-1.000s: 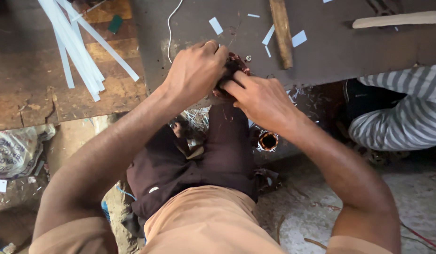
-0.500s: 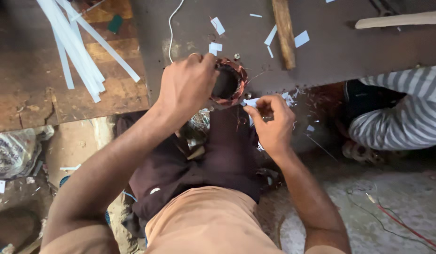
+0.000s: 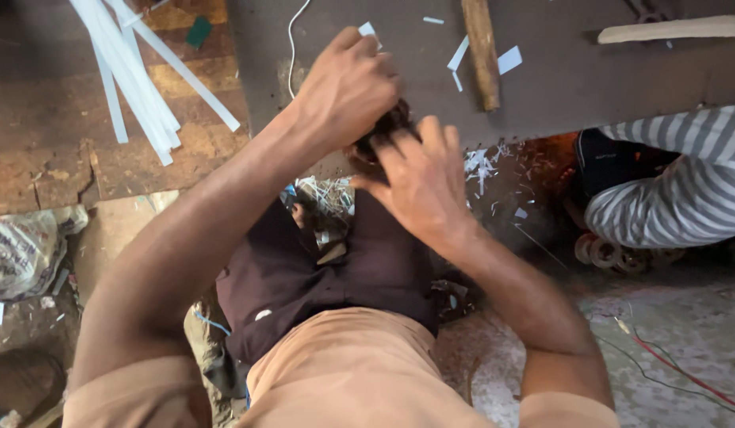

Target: The person sits on the floor and winds copper wire around a circular metal core to form a coil. They use their hands to wrap the wire and occasionally use a wooden stick to press the windings tight. The person also handles white plastic strips and a bundle of yellow string during the process.

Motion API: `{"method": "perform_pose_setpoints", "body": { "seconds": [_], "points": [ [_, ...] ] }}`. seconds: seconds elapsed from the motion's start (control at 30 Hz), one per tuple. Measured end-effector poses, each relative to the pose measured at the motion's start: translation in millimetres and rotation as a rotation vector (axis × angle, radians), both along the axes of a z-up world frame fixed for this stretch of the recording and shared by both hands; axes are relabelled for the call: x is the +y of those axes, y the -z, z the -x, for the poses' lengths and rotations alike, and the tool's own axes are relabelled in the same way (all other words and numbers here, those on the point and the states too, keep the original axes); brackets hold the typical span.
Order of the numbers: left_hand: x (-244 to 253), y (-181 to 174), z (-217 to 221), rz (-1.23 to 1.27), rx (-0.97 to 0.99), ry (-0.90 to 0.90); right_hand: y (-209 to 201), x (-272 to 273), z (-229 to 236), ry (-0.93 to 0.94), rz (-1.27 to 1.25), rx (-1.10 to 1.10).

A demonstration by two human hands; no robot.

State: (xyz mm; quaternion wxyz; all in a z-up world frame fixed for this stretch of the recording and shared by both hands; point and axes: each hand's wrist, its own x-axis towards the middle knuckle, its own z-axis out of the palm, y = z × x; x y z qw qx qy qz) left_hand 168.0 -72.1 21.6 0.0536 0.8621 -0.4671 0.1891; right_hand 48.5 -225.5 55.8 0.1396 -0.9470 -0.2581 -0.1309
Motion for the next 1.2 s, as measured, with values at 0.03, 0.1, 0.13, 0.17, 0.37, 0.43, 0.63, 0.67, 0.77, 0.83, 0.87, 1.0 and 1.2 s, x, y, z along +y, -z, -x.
{"method": "perform_pose_setpoints", "body": {
  "seconds": [0.03, 0.1, 0.13, 0.17, 0.37, 0.43, 0.63, 0.67, 0.77, 0.83, 0.87, 1.0, 1.2],
  "points": [
    [4, -1, -1, -0.007, -0.002, -0.043, 0, -1, -4, -0.008, 0.012, 0.004],
    [12, 0, 6, -0.031, 0.029, -0.108, 3, 1, -5, -0.040, 0.032, 0.033],
    [15, 0, 8, -0.044, 0.048, -0.121, 5, 1, -7, -0.058, 0.029, 0.040],
    [17, -1, 9, -0.057, 0.067, -0.134, 6, 1, -9, -0.076, 0.026, 0.047],
    [19, 0, 1, -0.040, 0.073, -0.038, 18, 7, -10, -0.105, -0.019, 0.063],
    [22, 1, 2, -0.045, 0.056, -0.038, 21, 5, -9, -0.095, -0.045, 0.072],
    [25, 1, 5, -0.017, 0.094, -0.043, 17, -2, -9, -0.076, -0.082, 0.113],
    [26, 0, 5, -0.015, 0.107, -0.042, 15, -2, -13, -0.080, -0.069, 0.133],
    [28, 1, 3, 0.059, 0.166, -0.020, 9, -1, -21, -0.085, -0.013, 0.207],
    [27, 4, 2, 0.042, 0.144, -0.024, 7, 1, -26, -0.106, 0.024, 0.244],
    [27, 5, 0, 0.034, 0.132, -0.023, 7, 2, -29, -0.121, 0.040, 0.250],
    [28, 10, -1, 0.052, 0.148, -0.025, 8, 3, -36, -0.156, 0.069, 0.222],
    [29, 13, -1, 0.150, 0.180, -0.016, 9, 5, -31, -0.114, 0.021, 0.277]
  ]
}}
